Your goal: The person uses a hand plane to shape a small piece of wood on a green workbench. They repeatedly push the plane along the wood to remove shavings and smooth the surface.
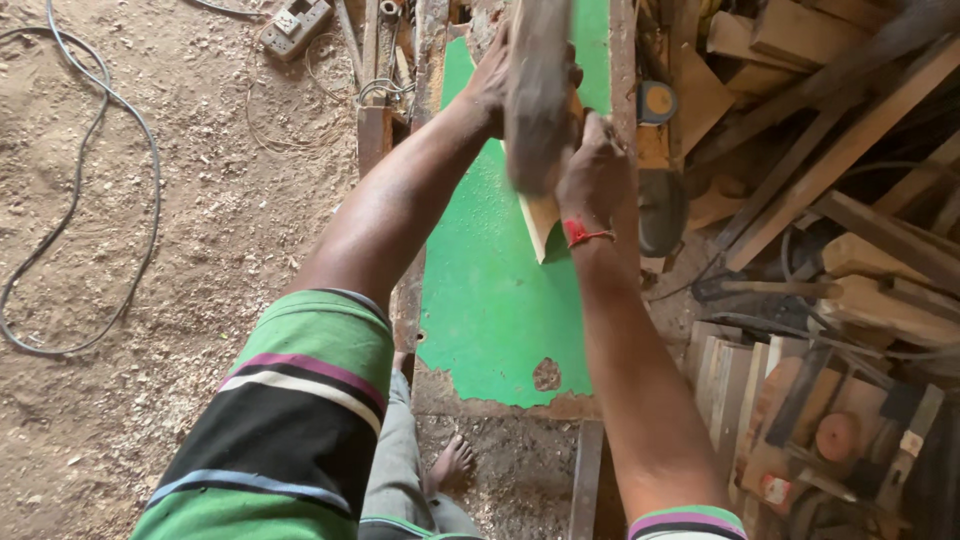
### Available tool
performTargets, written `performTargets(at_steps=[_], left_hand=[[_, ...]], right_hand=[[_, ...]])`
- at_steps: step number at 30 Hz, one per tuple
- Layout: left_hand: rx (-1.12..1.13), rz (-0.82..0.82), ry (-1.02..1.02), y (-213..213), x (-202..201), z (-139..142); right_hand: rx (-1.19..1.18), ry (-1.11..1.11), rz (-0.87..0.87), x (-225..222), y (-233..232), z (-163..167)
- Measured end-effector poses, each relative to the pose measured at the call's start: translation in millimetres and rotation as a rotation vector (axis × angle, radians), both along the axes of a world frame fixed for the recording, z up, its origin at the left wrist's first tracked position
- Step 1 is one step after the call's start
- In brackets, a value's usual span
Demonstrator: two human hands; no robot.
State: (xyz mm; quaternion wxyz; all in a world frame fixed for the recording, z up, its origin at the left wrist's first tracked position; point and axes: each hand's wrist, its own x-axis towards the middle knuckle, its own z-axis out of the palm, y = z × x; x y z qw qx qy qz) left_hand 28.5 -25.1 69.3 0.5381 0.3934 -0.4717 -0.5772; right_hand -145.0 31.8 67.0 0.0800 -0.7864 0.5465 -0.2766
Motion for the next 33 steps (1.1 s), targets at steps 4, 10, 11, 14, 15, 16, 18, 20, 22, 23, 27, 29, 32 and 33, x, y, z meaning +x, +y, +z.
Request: performTargets(at_steps=[4, 10, 11, 14, 15, 16, 18, 20, 22, 23, 27, 29, 32, 33], left_hand=[[-0.546, 0.209, -1.265, -1, 2, 5], [-0.454, 0.136, -1.029, -10, -7, 5], [-0.671, 0.196, -1.21, -10, -9, 9], [-0.908, 0.214, -1.333, -9, -13, 10], [-0.915, 0.193, -1.311, -9, -15, 11], [-0.932, 0.206, -1.317, -7, -17, 11], [-0.966, 0.237, -1.327, -8, -22, 11], [-0.555, 0.103, -0.954, -11, -28, 12], [-0.478, 0.048, -0.82, -13, -31, 10], [-0.608, 0.061, -0.873, -14, -30, 9], [-0.946, 0.258, -1.314, -10, -32, -1], [-0.984, 0.164, -1.25, -8, -30, -3], [-1.141, 0.244, -1.257, -8, -32, -4], [-1.211, 0.31, -1.269, -8, -33, 0]], right_hand=[[-0.104, 0.028, -0.061, -2, -9, -7], [-0.179, 0.03, -0.087, -14, -12, -20], [-0.182, 0.04, -0.086, -16, -12, -18], [-0.181, 0.036, -0.085, -23, -13, -22], [-0.181, 0.027, -0.083, -25, -12, -23], [-0.176, 0.016, -0.096, -26, -11, -23], [-0.169, -0.002, -0.119, -28, -10, -23], [-0.153, 0.007, -0.132, -30, -10, -23], [-0.185, 0.014, -0.143, -31, -10, -25], [-0.229, 0.019, -0.147, -30, -10, -26], [-0.198, 0.034, -0.173, -32, -8, -34], [-0.206, 0.046, -0.176, -34, -6, -36], [-0.198, 0.078, -0.172, -35, -5, -38], [-0.192, 0.095, -0.17, -36, -5, -38]])
